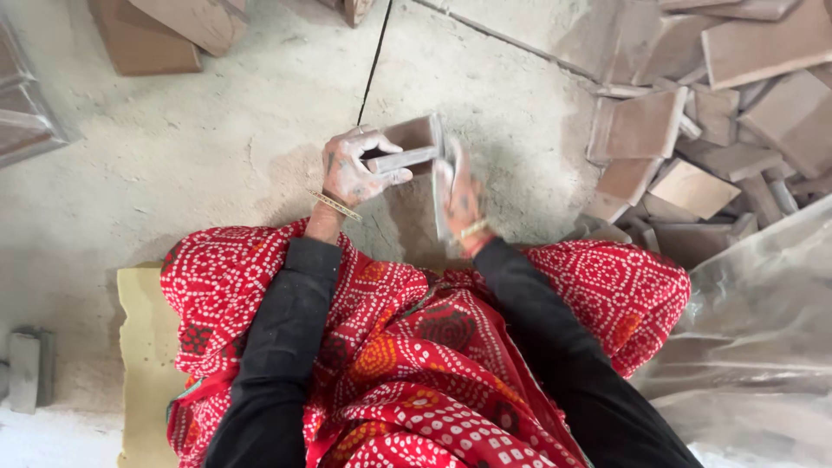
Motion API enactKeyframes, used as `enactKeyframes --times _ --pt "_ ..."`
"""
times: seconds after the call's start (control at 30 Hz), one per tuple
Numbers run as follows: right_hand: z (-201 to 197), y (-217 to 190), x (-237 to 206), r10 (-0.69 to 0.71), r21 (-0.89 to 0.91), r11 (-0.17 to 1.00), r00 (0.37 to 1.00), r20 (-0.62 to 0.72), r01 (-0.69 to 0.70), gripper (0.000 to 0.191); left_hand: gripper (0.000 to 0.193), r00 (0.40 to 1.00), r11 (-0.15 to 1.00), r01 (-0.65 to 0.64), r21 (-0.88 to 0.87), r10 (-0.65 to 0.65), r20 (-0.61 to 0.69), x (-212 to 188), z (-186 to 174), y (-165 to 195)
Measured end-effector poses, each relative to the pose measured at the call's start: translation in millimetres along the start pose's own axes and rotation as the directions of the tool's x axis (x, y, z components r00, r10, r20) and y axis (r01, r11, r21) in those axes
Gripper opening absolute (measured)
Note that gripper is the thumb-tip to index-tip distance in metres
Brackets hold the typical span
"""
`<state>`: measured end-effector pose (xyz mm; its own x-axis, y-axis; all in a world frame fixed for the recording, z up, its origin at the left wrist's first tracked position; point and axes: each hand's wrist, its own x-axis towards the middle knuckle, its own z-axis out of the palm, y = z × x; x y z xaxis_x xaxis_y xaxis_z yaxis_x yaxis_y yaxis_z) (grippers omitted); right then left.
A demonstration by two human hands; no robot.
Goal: The person sits on the floor of a tile workshop and smooths the edges of clay roof tiles by rubbing them with a small abrasive stone. They finish one tile at a time, then toss the smoothed tile onto a pile and pick up the next rough tile to repeat the rubbing.
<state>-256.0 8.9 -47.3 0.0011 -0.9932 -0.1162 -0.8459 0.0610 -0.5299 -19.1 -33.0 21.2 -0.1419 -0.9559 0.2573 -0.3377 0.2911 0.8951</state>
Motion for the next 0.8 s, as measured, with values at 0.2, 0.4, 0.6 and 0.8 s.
enactKeyframes --times 0.2,0.4,0.6,0.8 --pt "21 39 -36 -0.236 0.338 0.887 0.938 -0.253 0.315 0.081 0.043 0.994 0.994 0.075 0.084 -0.082 0.079 -19 2 -5" --pt "7 51 -43 -0.003 0.783 0.616 0.995 -0.103 0.083 0.085 0.048 0.977 0.986 0.144 0.082 -0.155 0.147 -34 2 -8" --pt "-37 -3 -57 0.007 0.583 0.805 0.981 -0.196 0.111 0.039 0.059 0.975 0.937 0.218 0.274 -0.223 -0.012 -71 33 9" --pt "-39 -69 -43 -0.561 -0.086 0.817 0.750 -0.351 0.570 0.046 0.068 0.956 0.903 0.255 0.346 -0.288 0.048 -88 52 -23"
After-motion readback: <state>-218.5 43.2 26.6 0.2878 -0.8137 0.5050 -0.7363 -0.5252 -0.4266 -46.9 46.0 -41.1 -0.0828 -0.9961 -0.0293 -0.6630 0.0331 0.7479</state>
